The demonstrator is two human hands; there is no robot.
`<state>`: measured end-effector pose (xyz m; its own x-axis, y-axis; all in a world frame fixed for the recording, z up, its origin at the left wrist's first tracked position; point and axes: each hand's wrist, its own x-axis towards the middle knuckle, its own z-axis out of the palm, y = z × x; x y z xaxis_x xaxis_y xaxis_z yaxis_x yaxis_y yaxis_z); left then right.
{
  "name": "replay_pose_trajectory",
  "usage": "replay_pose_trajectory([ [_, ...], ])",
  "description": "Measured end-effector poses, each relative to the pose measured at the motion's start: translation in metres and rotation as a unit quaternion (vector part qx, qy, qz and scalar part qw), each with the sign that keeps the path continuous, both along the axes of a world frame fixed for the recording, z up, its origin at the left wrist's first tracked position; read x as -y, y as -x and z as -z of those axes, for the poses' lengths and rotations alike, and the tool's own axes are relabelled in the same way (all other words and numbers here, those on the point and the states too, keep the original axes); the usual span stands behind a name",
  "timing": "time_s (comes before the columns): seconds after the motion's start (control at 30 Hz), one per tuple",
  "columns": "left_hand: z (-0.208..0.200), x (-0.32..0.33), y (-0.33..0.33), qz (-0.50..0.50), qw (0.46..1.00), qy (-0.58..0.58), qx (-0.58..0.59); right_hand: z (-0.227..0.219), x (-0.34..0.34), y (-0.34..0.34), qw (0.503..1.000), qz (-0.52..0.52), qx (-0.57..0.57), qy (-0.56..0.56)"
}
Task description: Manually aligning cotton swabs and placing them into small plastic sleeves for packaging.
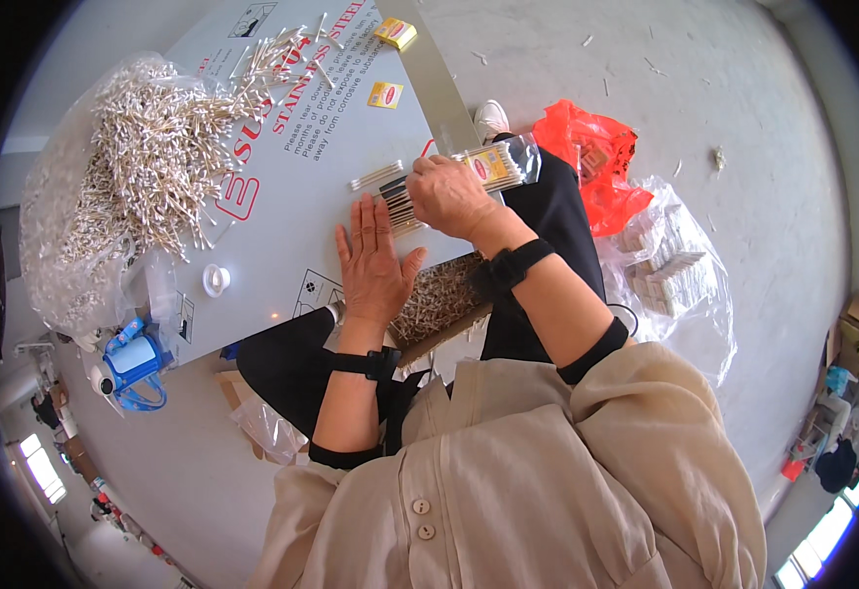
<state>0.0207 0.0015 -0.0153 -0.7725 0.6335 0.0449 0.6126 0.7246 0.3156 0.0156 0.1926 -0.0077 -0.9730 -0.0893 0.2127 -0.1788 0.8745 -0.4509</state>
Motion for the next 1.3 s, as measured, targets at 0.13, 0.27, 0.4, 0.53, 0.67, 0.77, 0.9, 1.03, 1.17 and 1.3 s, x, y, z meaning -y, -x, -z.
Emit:
replay_pose_trajectory([
  [0.13,0.000,-0.001,0.000,0.001,1.000,-0.002,-0.004,-0.005,-0.009,0.003,0.997,-0.066,0.016,-0.021],
  [0.27,0.000,-0.001,0.000,-0.001,1.000,-0.002,0.002,-0.014,-0.018,-0.003,0.997,-0.075,0.016,0.010],
  [0.4,-0.004,0.001,0.000,-0.001,1.000,-0.023,0.011,-0.027,-0.033,-0.012,0.997,-0.066,0.033,0.010],
  [0.53,-0.016,0.003,0.004,-0.012,0.987,-0.156,-0.034,-0.037,-0.030,-0.025,0.995,-0.055,0.040,0.069],
  [0.67,-0.041,-0.002,0.005,0.056,0.982,-0.145,-0.104,-0.049,-0.007,-0.040,0.980,-0.058,0.046,0.186],
  [0.77,-0.057,-0.005,0.000,0.078,0.977,-0.163,-0.112,-0.053,0.003,-0.047,0.957,-0.047,0.056,0.279],
  [0.9,-0.063,0.001,-0.011,0.030,0.937,-0.348,-0.001,-0.061,0.013,-0.059,0.805,-0.048,0.176,0.565],
  [1.03,-0.076,0.007,-0.024,-0.011,0.905,-0.413,0.105,-0.069,0.017,-0.065,0.728,-0.039,0.193,0.657],
  [1.17,-0.083,0.008,-0.029,-0.002,0.889,-0.439,0.133,-0.063,0.014,-0.068,0.714,-0.027,0.194,0.672],
  [1.3,-0.086,0.017,-0.033,0.024,0.905,-0.389,0.169,-0.053,0.012,-0.071,0.736,-0.041,0.184,0.650],
])
